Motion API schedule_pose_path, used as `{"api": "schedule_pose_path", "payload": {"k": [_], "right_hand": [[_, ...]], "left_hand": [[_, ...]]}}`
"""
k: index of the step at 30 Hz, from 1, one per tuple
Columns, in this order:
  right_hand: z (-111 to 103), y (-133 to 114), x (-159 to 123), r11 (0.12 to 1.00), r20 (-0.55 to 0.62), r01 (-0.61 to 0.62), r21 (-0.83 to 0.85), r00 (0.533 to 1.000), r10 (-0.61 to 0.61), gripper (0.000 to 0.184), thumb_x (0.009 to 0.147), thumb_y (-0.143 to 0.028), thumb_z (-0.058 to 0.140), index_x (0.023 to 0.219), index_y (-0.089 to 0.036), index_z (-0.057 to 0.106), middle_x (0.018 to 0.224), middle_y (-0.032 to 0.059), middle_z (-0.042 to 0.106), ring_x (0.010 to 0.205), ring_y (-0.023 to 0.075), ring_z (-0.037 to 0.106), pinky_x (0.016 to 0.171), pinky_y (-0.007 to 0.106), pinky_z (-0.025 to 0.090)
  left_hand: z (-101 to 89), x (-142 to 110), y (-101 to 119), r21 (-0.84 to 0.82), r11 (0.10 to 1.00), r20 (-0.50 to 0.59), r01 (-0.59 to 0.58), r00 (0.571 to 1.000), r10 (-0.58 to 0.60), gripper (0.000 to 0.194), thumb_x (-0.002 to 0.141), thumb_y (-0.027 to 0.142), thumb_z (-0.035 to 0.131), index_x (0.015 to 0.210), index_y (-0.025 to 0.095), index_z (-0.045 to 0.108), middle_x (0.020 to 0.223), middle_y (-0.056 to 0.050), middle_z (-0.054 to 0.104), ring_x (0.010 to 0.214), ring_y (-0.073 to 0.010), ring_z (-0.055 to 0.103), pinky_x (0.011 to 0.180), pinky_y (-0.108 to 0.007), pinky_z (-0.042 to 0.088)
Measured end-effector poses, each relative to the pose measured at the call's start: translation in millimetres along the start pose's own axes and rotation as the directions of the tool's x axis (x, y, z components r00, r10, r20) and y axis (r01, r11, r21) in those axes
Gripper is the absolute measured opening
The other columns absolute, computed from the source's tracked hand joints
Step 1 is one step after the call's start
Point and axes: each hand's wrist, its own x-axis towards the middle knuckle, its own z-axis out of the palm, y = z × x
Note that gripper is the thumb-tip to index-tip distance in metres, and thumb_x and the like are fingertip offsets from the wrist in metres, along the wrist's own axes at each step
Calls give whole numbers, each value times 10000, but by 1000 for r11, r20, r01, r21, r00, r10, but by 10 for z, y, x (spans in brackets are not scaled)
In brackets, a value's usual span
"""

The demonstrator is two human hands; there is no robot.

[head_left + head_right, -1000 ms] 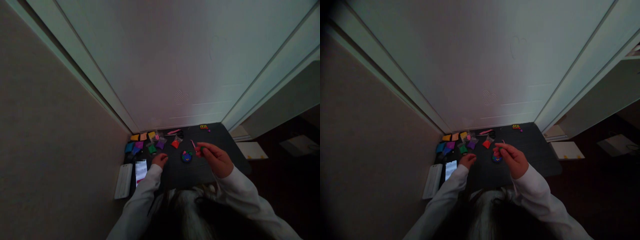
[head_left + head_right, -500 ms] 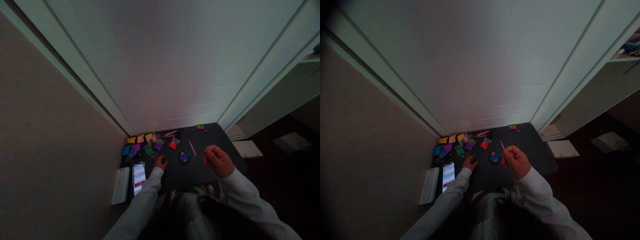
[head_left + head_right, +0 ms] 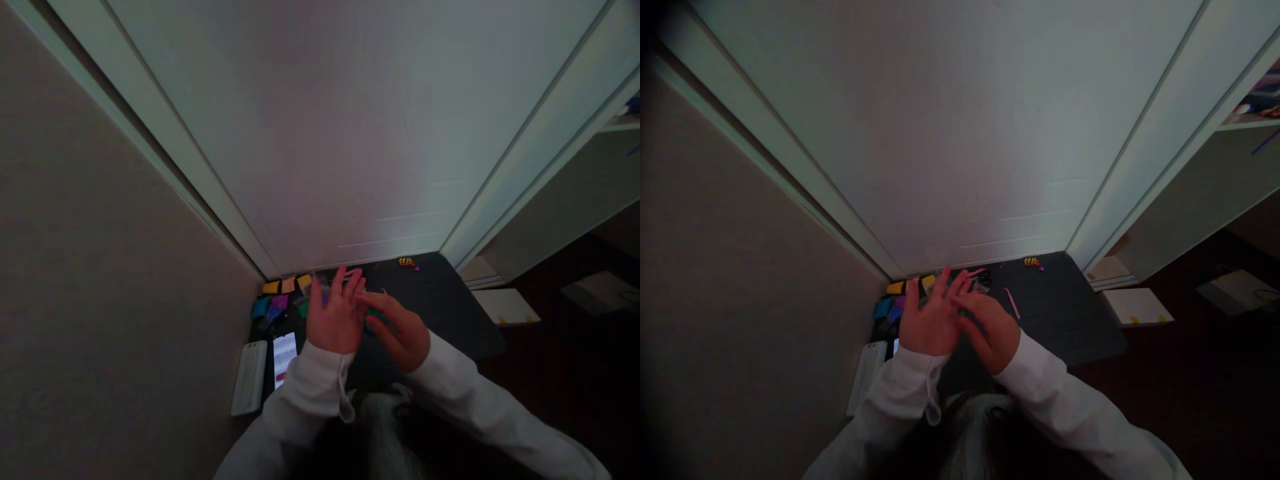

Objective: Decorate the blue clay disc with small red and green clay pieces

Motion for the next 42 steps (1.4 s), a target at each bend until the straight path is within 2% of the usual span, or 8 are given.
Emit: {"api": "schedule_pose_path", "payload": {"k": [4,9,12,16,24,31,35,42], "right_hand": [[97,-43,-7,950,64,194,-244,981,-184,392,821,-203,358,1210,-188,401,1213,63,494,1199,191,336,1016,456,198],[72,44,-72,887,76,227,-403,974,-214,478,808,-382,343,1227,-159,394,1360,102,269,1267,276,148,994,531,153],[33,48,-92,873,79,175,-454,985,-156,491,804,-402,343,1242,-182,373,1395,91,169,1272,289,110,991,539,134],[27,50,-119,885,51,149,-441,989,-141,524,794,-452,323,1253,-201,355,1414,78,76,1269,316,90,978,563,113],[64,28,-104,904,55,138,-404,990,-126,568,788,-512,268,1257,-203,350,1417,81,21,1266,332,74,972,565,104],[49,-15,-85,905,60,154,-396,988,-142,567,778,-520,286,1248,-214,365,1418,72,12,1263,338,83,969,567,99],[65,-8,-88,902,83,192,-386,981,-174,586,764,-543,292,1250,-224,360,1416,72,51,1260,346,94,968,574,83],[83,-36,-53,929,65,232,-288,973,-223,584,764,-559,249,1280,-288,281,1419,38,34,1262,347,82,957,585,54]], "left_hand": [[198,-39,20,-323,943,0,76,997,-81,624,758,618,153,1253,270,302,1295,-66,395,1161,-203,397,871,-380,393],[145,81,18,-546,829,27,126,991,-133,624,775,578,203,1265,204,305,1313,-100,361,1178,-211,370,887,-350,360],[145,92,17,-561,821,32,105,994,-105,598,769,574,236,1250,233,332,1308,-82,374,1186,-210,357,884,-354,355],[226,55,56,-539,842,-59,-4,998,-33,590,751,588,259,1245,275,332,1308,-57,377,1207,-186,324,929,-352,311],[338,-16,134,-471,867,-169,-164,981,94,594,734,614,252,1236,310,341,1265,-33,434,1221,-156,300,995,-348,211],[347,-58,146,-506,853,-121,-126,990,75,607,732,619,264,1250,307,316,1294,-33,398,1232,-158,279,1014,-352,167],[341,-57,146,-537,836,-108,-116,992,68,627,736,617,254,1266,284,292,1295,-55,395,1219,-174,307,1002,-352,206],[258,-10,11,-622,776,62,102,995,-81,647,760,588,254,1279,204,284,1324,-109,343,1184,-229,360,924,-362,332]]}}
